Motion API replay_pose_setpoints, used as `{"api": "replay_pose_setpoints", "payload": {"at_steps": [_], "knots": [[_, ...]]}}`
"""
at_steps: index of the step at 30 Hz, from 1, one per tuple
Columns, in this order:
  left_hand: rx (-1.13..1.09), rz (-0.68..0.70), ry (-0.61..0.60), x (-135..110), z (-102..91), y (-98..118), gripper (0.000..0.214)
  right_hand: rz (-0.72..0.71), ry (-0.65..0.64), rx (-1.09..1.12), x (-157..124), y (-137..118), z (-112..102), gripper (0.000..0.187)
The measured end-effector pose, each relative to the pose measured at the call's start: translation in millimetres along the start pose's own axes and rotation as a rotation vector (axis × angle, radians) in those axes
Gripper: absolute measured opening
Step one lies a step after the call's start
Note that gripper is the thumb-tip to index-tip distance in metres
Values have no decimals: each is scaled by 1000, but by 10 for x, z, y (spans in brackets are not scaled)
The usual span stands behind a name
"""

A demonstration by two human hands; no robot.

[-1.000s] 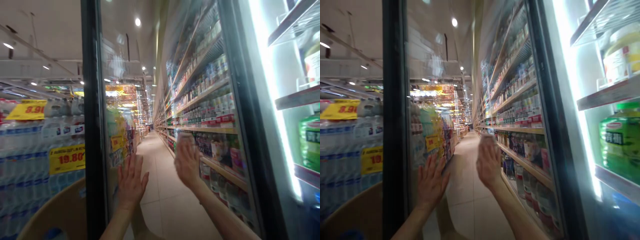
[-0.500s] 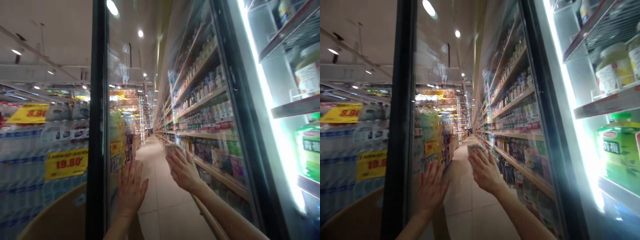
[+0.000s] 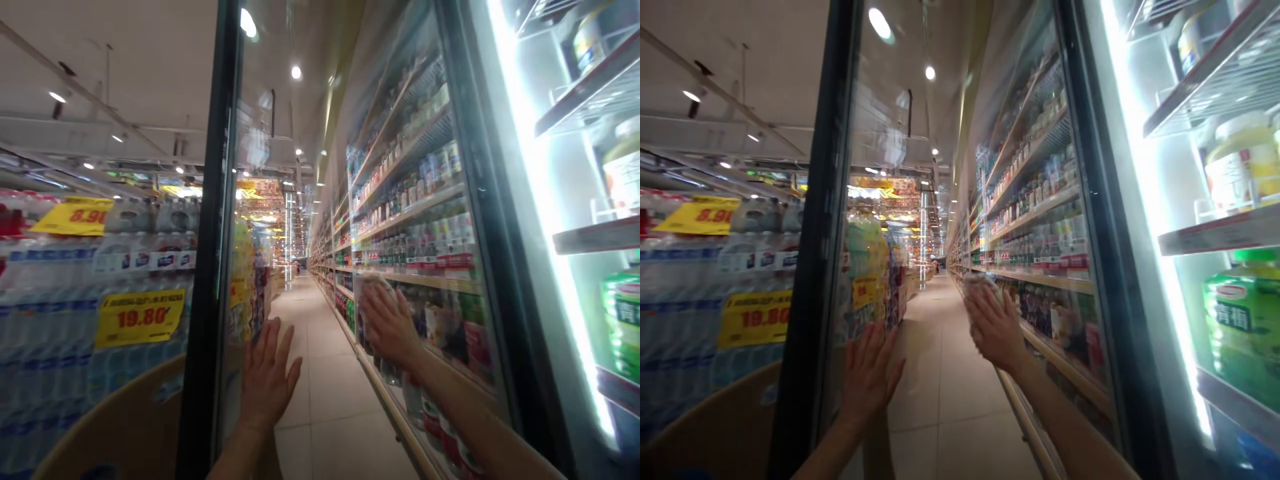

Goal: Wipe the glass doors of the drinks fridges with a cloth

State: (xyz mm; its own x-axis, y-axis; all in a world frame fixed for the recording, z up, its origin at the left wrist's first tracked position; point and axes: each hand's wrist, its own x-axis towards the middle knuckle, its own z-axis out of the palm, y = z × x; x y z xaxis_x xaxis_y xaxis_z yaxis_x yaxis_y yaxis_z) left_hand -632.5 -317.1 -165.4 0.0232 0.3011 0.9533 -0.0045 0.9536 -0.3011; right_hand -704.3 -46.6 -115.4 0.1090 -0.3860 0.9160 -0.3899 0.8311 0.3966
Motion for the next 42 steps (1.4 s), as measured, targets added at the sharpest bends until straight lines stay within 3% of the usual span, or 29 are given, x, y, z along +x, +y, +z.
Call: {"api": "replay_pose_setpoints", "payload": {"at_steps": [4,6,8,10,12,13,14,18,20,22,25,27,29,33,35,37,40,42], "knots": [[9,2,-13,-16,4,-4,65,488,118,-115,67,351,-15,54],[20,0,-14,-19,3,1,64,565,118,-118,126,269,0,56],[28,3,-13,-18,2,5,62,408,56,-66,147,-37,25,57],[34,10,-13,-15,1,5,62,126,-14,14,99,-369,41,55],[34,13,-17,-12,0,1,64,-41,-35,60,-27,-486,34,52],[33,12,-18,-12,0,-2,64,-27,-30,52,-115,-421,23,51],[29,10,-17,-13,0,-4,65,55,-16,22,-212,-277,7,51],[2,0,-11,-19,7,-10,67,621,116,-143,-499,552,-54,57],[-1,3,-10,-20,13,-8,67,747,171,-171,-490,689,-58,59],[3,3,-8,-18,15,-4,68,665,150,-162,-399,507,-38,59],[1,-6,-2,-10,8,1,68,270,24,-55,-246,-3,-11,57],[4,-6,-7,-5,-1,3,68,95,-19,18,-209,-157,-24,56],[14,7,-6,-2,-10,5,68,167,20,10,-231,-39,-49,57],[19,18,-7,-2,-31,20,68,660,182,-94,-207,437,-54,59],[18,12,-11,1,-42,31,68,698,175,-86,-93,385,-29,61],[23,10,-8,5,-48,38,67,540,102,-42,41,75,-1,61],[38,18,-3,7,-41,33,68,116,5,77,147,-470,25,58],[40,14,-7,0,-27,19,68,-77,-3,126,115,-577,26,53]]}}
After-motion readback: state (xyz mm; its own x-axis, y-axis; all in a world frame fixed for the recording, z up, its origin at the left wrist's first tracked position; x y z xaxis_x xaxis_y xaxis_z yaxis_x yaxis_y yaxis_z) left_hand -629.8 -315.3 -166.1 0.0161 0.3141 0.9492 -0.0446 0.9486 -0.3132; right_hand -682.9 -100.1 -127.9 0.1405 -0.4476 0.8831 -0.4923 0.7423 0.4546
